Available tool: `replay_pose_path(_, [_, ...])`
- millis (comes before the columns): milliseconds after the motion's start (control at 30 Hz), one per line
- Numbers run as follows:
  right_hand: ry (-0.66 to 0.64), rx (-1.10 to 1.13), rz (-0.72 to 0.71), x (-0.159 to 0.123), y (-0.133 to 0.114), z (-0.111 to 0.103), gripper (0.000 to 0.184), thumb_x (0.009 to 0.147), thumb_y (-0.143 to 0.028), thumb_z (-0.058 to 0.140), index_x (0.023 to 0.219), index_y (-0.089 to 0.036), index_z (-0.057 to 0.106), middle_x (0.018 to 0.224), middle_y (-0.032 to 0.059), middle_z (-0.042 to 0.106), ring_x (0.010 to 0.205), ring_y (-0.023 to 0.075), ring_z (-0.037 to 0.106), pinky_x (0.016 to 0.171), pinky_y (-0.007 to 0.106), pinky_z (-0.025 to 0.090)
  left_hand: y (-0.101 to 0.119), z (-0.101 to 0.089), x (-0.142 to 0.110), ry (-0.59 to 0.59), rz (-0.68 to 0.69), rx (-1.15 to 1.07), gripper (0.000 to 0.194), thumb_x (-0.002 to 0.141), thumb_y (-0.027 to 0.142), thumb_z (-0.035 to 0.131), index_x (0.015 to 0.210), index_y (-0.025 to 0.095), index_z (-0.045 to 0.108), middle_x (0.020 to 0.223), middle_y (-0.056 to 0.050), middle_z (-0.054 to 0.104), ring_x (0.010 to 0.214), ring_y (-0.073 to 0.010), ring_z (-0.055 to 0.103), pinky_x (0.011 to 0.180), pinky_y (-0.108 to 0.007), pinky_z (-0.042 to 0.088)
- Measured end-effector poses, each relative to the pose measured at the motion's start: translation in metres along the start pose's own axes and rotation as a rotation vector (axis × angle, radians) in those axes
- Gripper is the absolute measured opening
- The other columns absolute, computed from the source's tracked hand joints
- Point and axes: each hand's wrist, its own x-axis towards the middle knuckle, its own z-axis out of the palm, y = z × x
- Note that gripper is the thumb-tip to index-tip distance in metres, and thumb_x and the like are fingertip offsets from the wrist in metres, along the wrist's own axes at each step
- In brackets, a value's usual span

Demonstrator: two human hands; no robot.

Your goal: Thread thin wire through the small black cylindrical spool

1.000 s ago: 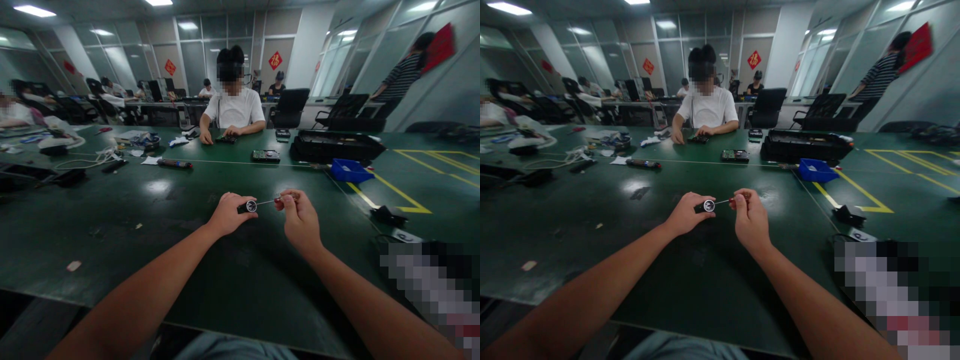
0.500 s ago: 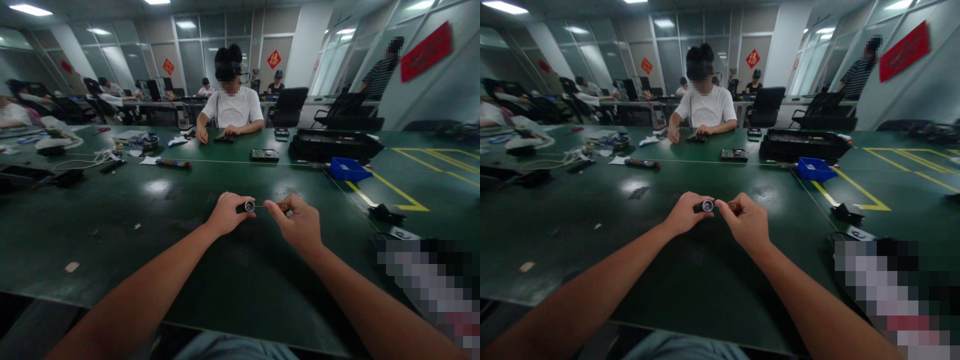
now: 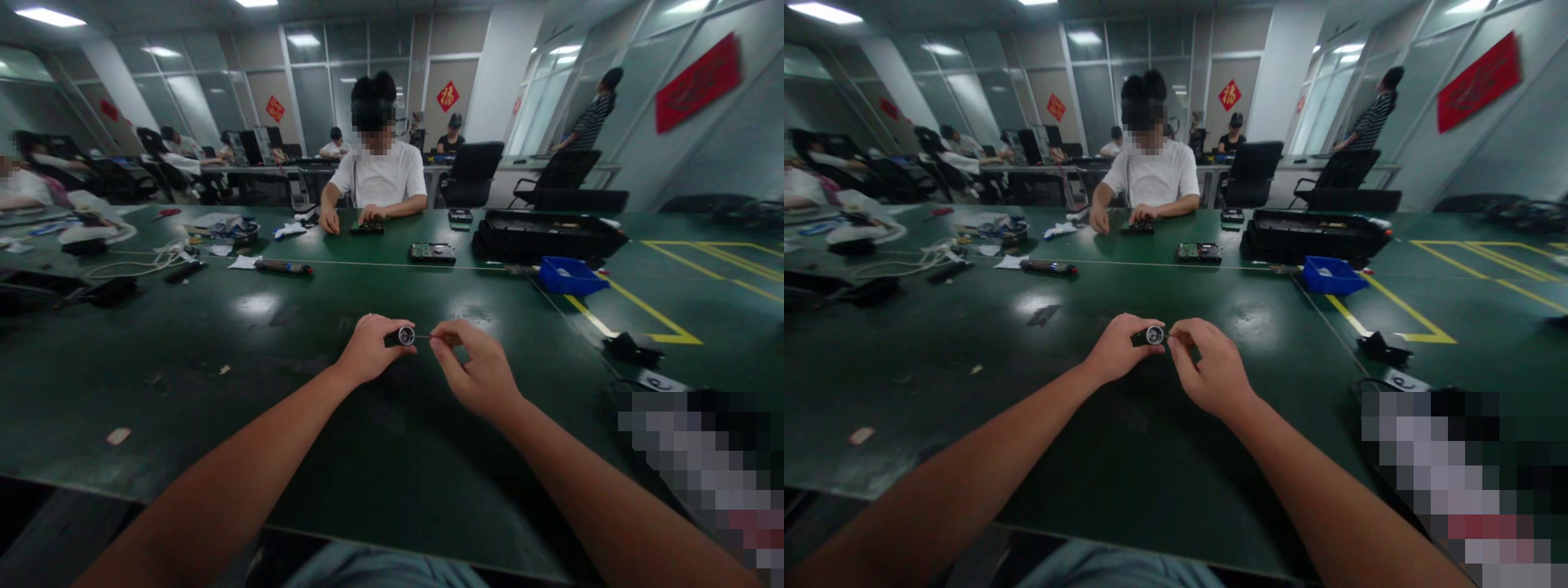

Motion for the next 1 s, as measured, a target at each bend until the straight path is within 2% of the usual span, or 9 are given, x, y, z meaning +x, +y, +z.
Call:
replay_pose_path(133, [-0.017,0.003,0.044,-0.001,-0.003,-0.002,0.019,0.099,-0.033,0.05,0.091,-0.023,0.064,0.08,0.003,0.068,0.071,0.0179,0.064,0.066,0.032,0.047,0.001,-0.001,-0.001,-0.013,0.022,0.0,0.038,0.081,0.047,0.078,0.115,0.029,0.073,0.11,-0.001,0.076,0.104,-0.0247,0.067,0.097,-0.043,0.043])
replay_pose_path(267, [0.088,0.044,0.168,-0.001,0.003,0.001,0.02,0.099,-0.034,0.049,0.101,-0.022,0.065,0.086,0.005,0.072,0.077,0.0199,0.068,0.069,0.034,0.048,0.003,-0.001,-0.001,0.015,0.02,-0.003,0.04,0.08,0.044,0.08,0.116,0.027,0.072,0.109,-0.002,0.076,0.102,-0.0243,0.066,0.097,-0.042,0.043])
replay_pose_path(333, [0.17,0.164,0.25,-0.001,0.009,0.005,0.021,0.098,-0.037,0.053,0.107,-0.021,0.063,0.091,0.0061,0.073,0.082,0.0214,0.069,0.073,0.036,0.051,0.004,-0.001,-0.001,0.027,0.004,0.009,0.041,0.08,0.043,0.08,0.117,0.026,0.072,0.107,-0.003,0.076,0.1,-0.0244,0.066,0.095,-0.042,0.044])
replay_pose_path(433, [0.229,0.335,0.363,0.001,0.018,0.011,0.023,0.097,-0.041,0.054,0.099,-0.021,0.065,0.084,0.0048,0.071,0.076,0.0192,0.067,0.074,0.036,0.052,0.004,-0.002,-0.001,0.014,-0.001,0.025,0.041,0.08,0.043,0.08,0.117,0.026,0.072,0.107,-0.003,0.076,0.1,-0.0244,0.065,0.096,-0.043,0.043])
replay_pose_path(567, [0.307,0.567,0.492,0.005,0.028,0.015,0.027,0.096,-0.046,0.056,0.094,-0.021,0.067,0.08,0.0026,0.066,0.072,0.0164,0.062,0.071,0.034,0.052,0.005,-0.004,-0.001,-0.039,0.067,0.003,0.043,0.08,0.039,0.081,0.12,0.027,0.071,0.113,-0.002,0.075,0.106,-0.0241,0.064,0.103,-0.045,0.039])
replay_pose_path(667, [0.305,0.789,0.655,0.007,0.035,0.016,0.029,0.091,-0.05,0.06,0.086,-0.021,0.065,0.072,0.0007,0.062,0.064,0.0155,0.059,0.066,0.033,0.052,0.005,-0.004,-0.001,-0.077,0.09,-0.001,0.044,0.081,0.039,0.08,0.122,0.028,0.07,0.114,-0.002,0.075,0.108,-0.0242,0.062,0.107,-0.046,0.036])
replay_pose_path(733, [0.304,0.83,0.711,0.008,0.037,0.015,0.03,0.089,-0.051,0.062,0.082,-0.021,0.064,0.069,-0.0001,0.06,0.062,0.0153,0.057,0.063,0.032,0.052,0.006,-0.003,-0.001,-0.078,0.074,0.006,0.045,0.082,0.04,0.079,0.124,0.028,0.069,0.114,-0.002,0.075,0.11,-0.0247,0.061,0.108,-0.048,0.035])
replay_pose_path(867, [0.39,0.595,0.588,0.007,0.03,0.012,0.027,0.094,-0.047,0.057,0.088,-0.022,0.063,0.077,0.0011,0.064,0.068,0.0154,0.06,0.065,0.031,0.051,0.004,-0.001,-0.001,-0.08,0.052,0.007,0.046,0.082,0.041,0.079,0.125,0.028,0.068,0.119,-0.002,0.073,0.111,-0.0247,0.06,0.11,-0.05,0.033])
replay_pose_path(1000, [0.325,0.363,0.458,0.004,0.02,0.01,0.025,0.099,-0.042,0.05,0.093,-0.021,0.062,0.08,0.0026,0.066,0.071,0.0164,0.062,0.07,0.033,0.051,0.003,-0.001,-0.002,-0.068,0.042,0.01,0.045,0.083,0.043,0.078,0.125,0.029,0.068,0.12,-0.002,0.073,0.11,-0.0242,0.061,0.11,-0.05,0.034])
